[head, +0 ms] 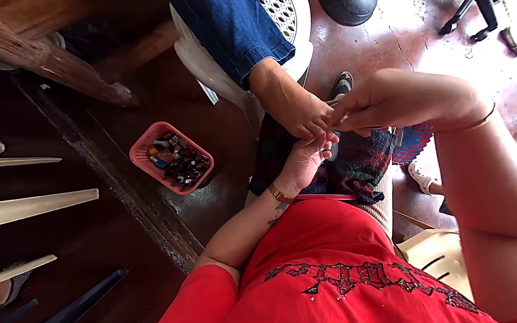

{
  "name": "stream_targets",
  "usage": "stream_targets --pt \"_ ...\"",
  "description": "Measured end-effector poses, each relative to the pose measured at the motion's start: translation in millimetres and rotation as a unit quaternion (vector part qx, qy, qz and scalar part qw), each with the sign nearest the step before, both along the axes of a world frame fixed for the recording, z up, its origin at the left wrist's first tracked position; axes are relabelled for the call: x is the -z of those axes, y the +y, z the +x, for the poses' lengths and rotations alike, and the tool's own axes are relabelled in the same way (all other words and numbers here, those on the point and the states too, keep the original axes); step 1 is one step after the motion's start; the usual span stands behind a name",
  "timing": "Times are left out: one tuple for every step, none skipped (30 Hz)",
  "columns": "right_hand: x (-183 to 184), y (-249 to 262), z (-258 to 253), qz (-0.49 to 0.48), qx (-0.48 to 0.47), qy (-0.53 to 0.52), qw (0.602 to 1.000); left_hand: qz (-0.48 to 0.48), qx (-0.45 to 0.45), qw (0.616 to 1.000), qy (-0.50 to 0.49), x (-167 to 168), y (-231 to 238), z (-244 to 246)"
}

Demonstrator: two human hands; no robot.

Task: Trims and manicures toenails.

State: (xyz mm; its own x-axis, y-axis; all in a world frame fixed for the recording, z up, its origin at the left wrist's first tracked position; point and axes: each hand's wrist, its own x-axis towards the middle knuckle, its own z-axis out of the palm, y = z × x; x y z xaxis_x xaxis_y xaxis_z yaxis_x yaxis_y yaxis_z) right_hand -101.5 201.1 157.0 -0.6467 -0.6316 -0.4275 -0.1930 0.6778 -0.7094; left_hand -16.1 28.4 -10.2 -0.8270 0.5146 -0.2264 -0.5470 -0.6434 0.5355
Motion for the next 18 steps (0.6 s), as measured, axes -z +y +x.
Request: stream_targets --pt "-3 -1 -5 0.049 -0.028 -0.039 0.998 -0.003 0.001 1.0 -0.002 0 0 0" --pt "-3 -2 -9 0.077 -0.048 -0.057 0.994 -0.004 0.002 1.0 -0.004 0 -1 0" --pt "-4 -2 -14 0.09 -0.063 -0.065 0.992 -0.004 0.003 1.0 -0.004 0 0 0" --pt "-5 -3 -17 0.098 -0.07 -0.071 0.99 -0.005 0.004 1.0 -0.003 0 -1 0" --pt "-5 -4 -19 0.107 -0.075 -0.072 0.989 -0.006 0.005 1.0 -0.003 -1 -1 0" --pt "-7 -7 -21 0.122 -0.077 -0.071 0.987 -0.01 0.006 1.0 -0.005 -1 -1 0" --pt "-10 -12 -21 0.143 -0.074 -0.074 0.984 -0.011 0.007 1.0 -0.005 -2 -2 1" --pt "-12 -17 -21 0.16 -0.075 -0.076 0.981 -0.012 0.006 1.0 -0.006 -2 -2 1" --pt "-12 -19 -22 0.165 -0.081 -0.072 0.98 -0.014 0.006 1.0 -0.005 -2 -2 1" --pt "-11 -20 -22 0.164 -0.086 -0.07 0.98 -0.015 0.007 1.0 -0.005 -2 -2 1" --pt "-11 -21 -23 0.165 -0.086 -0.071 0.98 -0.015 0.008 1.0 -0.003 -2 -3 1" --pt "-10 -20 -24 0.165 -0.086 -0.077 0.98 -0.011 0.01 1.0 0.0 -2 -3 2" --pt "-8 -19 -24 0.158 -0.09 -0.078 0.98 -0.008 0.01 1.0 0.001 -2 -4 2" --pt "-6 -16 -26 0.147 -0.095 -0.075 0.982 -0.007 0.011 1.0 0.002 -2 -4 1" --pt "-4 -14 -27 0.142 -0.098 -0.071 0.982 -0.006 0.011 1.0 0.003 -2 -3 1" --pt "-4 -13 -27 0.138 -0.099 -0.069 0.983 -0.009 0.012 1.0 0.004 -2 -4 1" --pt "-4 -10 -27 0.126 -0.099 -0.067 0.985 -0.01 0.014 1.0 0.006 -2 -4 1" --pt "-7 -7 -27 0.102 -0.087 -0.066 0.989 -0.011 0.015 1.0 0.005 -3 -4 1"
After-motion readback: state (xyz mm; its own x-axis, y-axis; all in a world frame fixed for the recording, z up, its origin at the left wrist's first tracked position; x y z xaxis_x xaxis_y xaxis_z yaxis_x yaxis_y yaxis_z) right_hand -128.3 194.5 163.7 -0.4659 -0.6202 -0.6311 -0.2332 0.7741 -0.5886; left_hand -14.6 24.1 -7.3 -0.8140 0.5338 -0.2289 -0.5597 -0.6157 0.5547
